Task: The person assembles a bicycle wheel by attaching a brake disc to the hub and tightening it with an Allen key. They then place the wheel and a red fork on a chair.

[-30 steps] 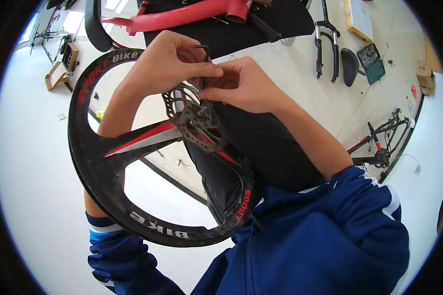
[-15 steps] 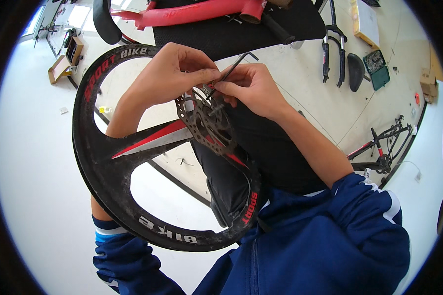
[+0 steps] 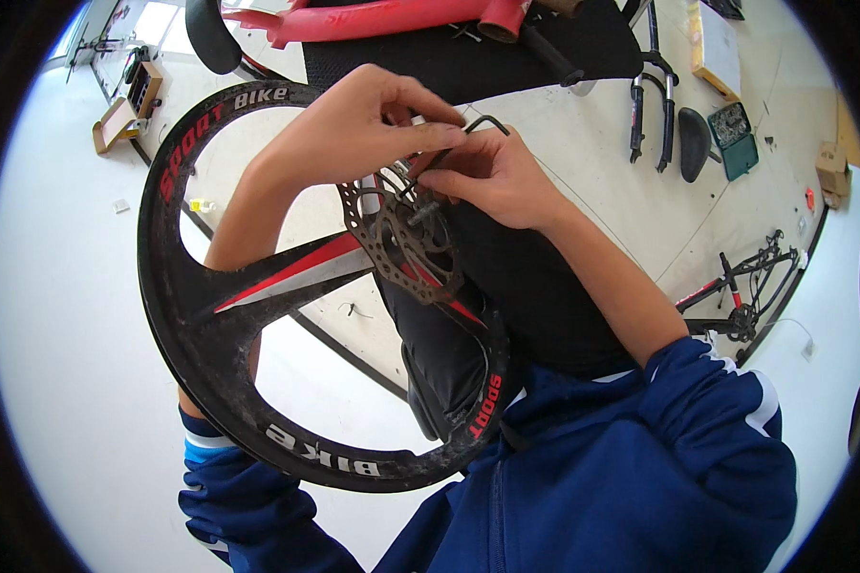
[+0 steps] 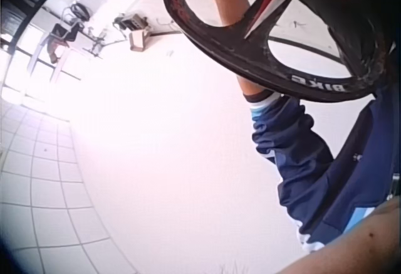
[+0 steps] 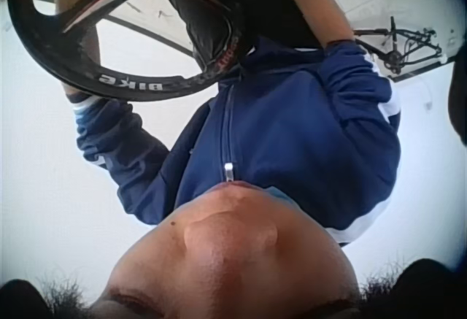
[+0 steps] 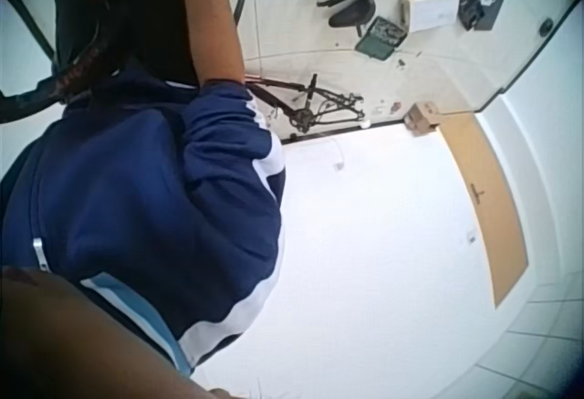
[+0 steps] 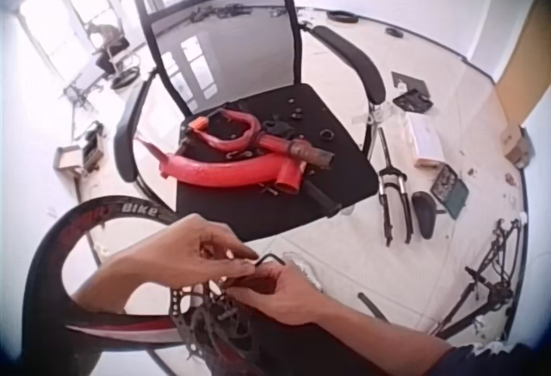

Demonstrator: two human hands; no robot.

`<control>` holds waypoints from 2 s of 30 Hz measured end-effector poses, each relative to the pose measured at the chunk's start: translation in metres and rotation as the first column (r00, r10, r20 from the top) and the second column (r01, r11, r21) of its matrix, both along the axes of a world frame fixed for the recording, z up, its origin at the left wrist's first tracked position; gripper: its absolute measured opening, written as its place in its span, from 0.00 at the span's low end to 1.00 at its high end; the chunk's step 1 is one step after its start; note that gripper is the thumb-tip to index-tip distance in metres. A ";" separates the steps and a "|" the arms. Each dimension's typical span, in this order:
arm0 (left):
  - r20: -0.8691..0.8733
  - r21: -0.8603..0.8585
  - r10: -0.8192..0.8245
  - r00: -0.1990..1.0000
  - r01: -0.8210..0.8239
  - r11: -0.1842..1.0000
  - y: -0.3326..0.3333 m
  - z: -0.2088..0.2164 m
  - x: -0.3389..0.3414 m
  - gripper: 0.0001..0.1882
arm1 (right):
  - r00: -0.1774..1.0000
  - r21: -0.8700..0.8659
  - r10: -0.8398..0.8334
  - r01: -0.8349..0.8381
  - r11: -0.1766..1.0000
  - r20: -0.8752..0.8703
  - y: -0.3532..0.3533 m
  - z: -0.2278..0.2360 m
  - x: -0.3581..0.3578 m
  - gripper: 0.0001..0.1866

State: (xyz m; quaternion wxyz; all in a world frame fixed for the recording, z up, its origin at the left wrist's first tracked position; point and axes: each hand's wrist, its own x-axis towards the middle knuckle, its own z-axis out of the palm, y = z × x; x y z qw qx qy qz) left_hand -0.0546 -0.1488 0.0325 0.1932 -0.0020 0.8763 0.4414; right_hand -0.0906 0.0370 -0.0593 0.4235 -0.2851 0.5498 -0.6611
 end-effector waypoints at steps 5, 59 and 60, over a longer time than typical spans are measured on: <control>-0.056 0.094 -0.078 0.995 0.083 0.992 0.005 -0.006 -0.013 0.12 | 0.994 -0.053 0.105 -0.105 0.993 -0.008 -0.002 -0.002 -0.016 0.07; 0.165 0.219 0.228 0.959 -0.261 0.940 -0.001 -0.017 -0.010 0.18 | 0.979 -0.023 0.005 0.000 1.000 0.202 -0.012 -0.007 -0.001 0.07; 0.168 0.245 0.216 0.962 -0.253 0.936 -0.002 -0.018 -0.011 0.18 | 0.979 -0.046 0.004 0.005 0.999 0.204 -0.012 -0.008 -0.001 0.07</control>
